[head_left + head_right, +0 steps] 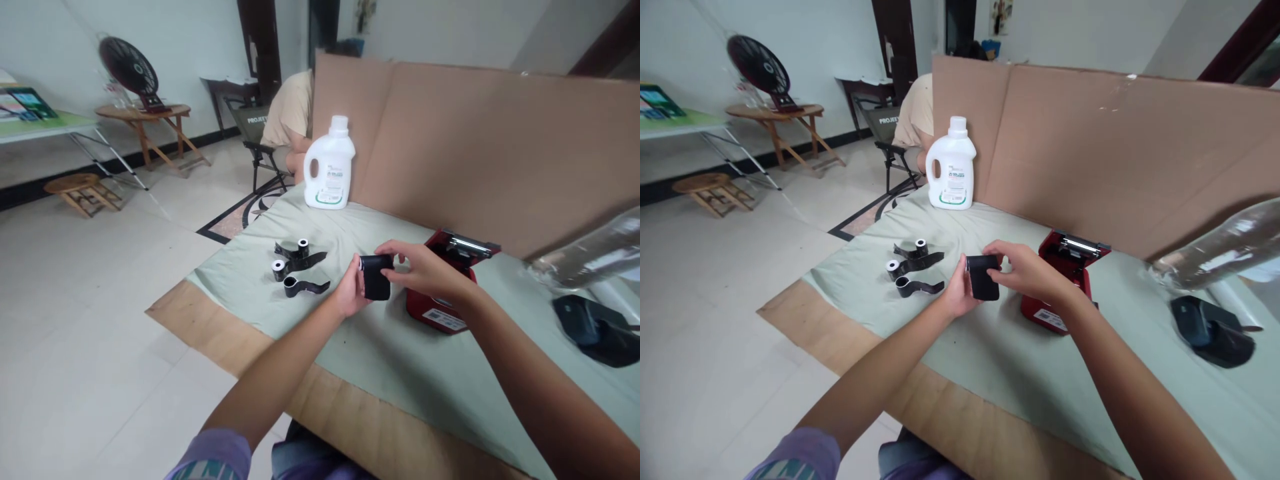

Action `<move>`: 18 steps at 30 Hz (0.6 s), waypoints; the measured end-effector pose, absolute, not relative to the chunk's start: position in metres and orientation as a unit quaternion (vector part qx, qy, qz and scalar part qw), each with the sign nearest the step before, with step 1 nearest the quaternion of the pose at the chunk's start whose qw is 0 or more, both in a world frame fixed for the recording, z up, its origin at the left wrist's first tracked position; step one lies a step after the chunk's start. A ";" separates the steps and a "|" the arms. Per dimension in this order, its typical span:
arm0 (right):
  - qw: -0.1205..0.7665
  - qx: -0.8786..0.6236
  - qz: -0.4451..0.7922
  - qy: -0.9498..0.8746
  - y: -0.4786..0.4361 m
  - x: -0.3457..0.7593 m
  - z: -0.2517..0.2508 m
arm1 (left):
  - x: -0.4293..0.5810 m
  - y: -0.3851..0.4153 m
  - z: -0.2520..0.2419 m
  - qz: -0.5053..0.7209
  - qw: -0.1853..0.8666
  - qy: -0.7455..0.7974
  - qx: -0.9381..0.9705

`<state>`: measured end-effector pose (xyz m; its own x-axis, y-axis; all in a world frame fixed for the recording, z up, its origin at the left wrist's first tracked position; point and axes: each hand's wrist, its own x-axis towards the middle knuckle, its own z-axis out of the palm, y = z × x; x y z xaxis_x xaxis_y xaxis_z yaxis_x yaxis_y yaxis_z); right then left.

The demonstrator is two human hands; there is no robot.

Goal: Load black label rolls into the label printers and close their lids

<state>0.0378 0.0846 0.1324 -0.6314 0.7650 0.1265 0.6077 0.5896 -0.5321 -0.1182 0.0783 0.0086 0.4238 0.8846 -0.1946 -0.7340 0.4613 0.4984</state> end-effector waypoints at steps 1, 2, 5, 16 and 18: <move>0.168 -0.387 0.233 -0.876 0.091 0.034 0.135 | -0.119 0.079 0.009 0.487 0.838 0.204 0.141; 0.166 -0.381 0.237 -0.878 0.099 0.029 0.138 | -0.120 0.080 0.009 0.481 0.848 0.186 0.123; 0.179 -0.376 0.216 -0.883 0.131 0.009 0.143 | -0.118 0.081 0.004 0.473 0.861 0.126 0.136; 0.040 -0.504 0.065 -0.860 0.257 -0.120 0.068 | -0.098 0.077 -0.010 0.394 0.874 0.181 0.217; 0.027 -0.508 0.060 -0.859 0.261 -0.127 0.054 | -0.098 0.079 -0.012 0.409 0.873 0.174 0.201</move>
<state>-0.1269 0.2612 0.0544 -0.4824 0.8758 -0.0144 0.8693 0.4767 -0.1305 -0.0982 0.0788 -0.0119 0.6043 0.7847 -0.1383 -0.6447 0.5835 0.4938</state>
